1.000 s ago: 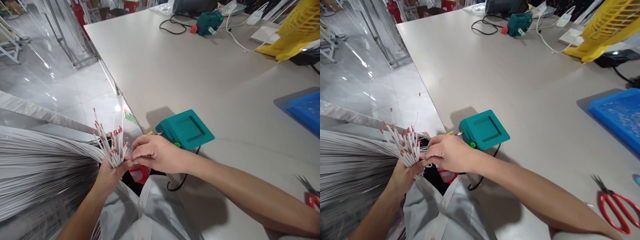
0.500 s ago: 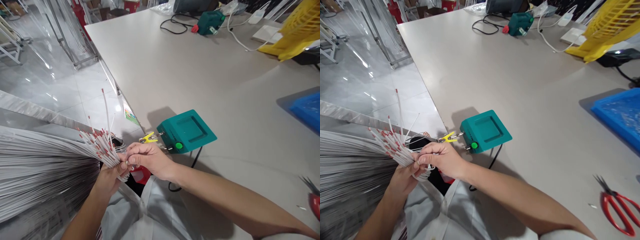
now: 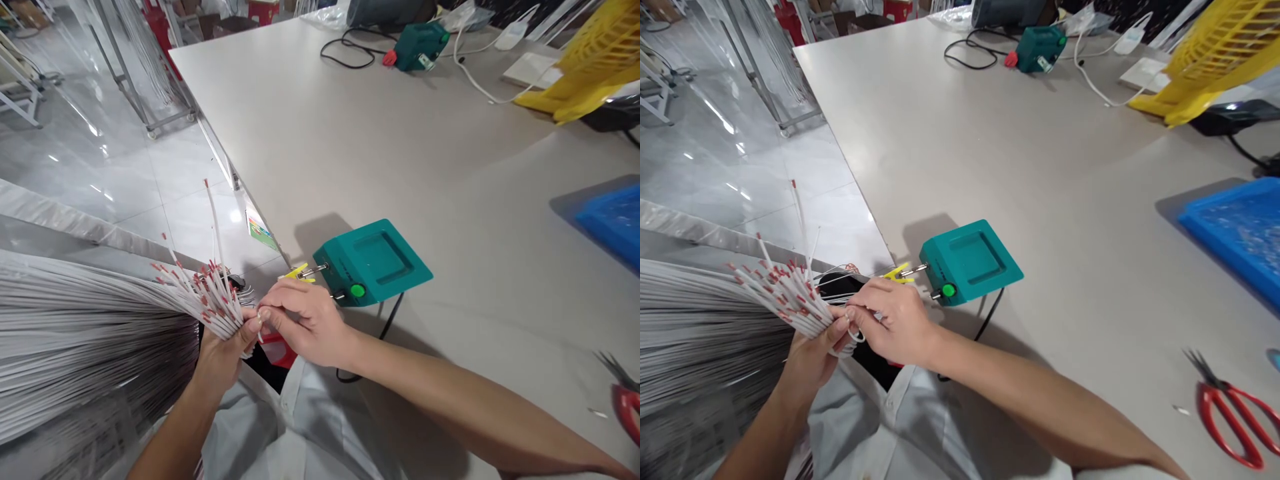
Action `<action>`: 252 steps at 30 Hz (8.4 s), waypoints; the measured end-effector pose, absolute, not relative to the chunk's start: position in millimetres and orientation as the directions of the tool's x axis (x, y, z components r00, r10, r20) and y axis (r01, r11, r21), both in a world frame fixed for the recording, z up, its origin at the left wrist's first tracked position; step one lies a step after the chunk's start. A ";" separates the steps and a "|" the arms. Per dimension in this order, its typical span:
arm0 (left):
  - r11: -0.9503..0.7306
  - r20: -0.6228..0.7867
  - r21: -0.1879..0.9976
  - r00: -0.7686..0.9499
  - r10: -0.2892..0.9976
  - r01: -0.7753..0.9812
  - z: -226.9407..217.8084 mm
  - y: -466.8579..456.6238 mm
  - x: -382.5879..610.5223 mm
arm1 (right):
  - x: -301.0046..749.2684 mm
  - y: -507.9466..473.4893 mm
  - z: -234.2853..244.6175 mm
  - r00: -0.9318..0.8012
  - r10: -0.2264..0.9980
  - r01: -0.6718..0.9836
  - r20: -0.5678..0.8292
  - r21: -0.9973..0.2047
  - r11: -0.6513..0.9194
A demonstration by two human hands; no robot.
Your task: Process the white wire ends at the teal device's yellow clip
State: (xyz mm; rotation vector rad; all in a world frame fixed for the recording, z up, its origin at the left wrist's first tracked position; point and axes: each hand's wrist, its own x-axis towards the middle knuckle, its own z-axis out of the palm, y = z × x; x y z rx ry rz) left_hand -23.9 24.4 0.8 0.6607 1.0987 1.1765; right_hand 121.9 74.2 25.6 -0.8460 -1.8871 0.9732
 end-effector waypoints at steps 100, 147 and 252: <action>0.305 -0.299 0.952 -0.184 0.936 0.005 -1.8 47.8 2.8 | 175.9 128.2 45.4 -0.771 0.637 0.637 0.015 0.031 0.770; 0.355 -0.352 0.934 0.058 0.934 -0.041 11.6 32.7 -16.9 | 117.1 74.0 25.5 -0.306 0.945 0.256 0.113 -0.947 0.196; 0.294 -0.293 0.956 -0.079 0.953 0.003 8.5 23.3 -18.2 | 150.6 84.5 34.9 -0.577 0.794 0.347 0.191 -0.823 0.451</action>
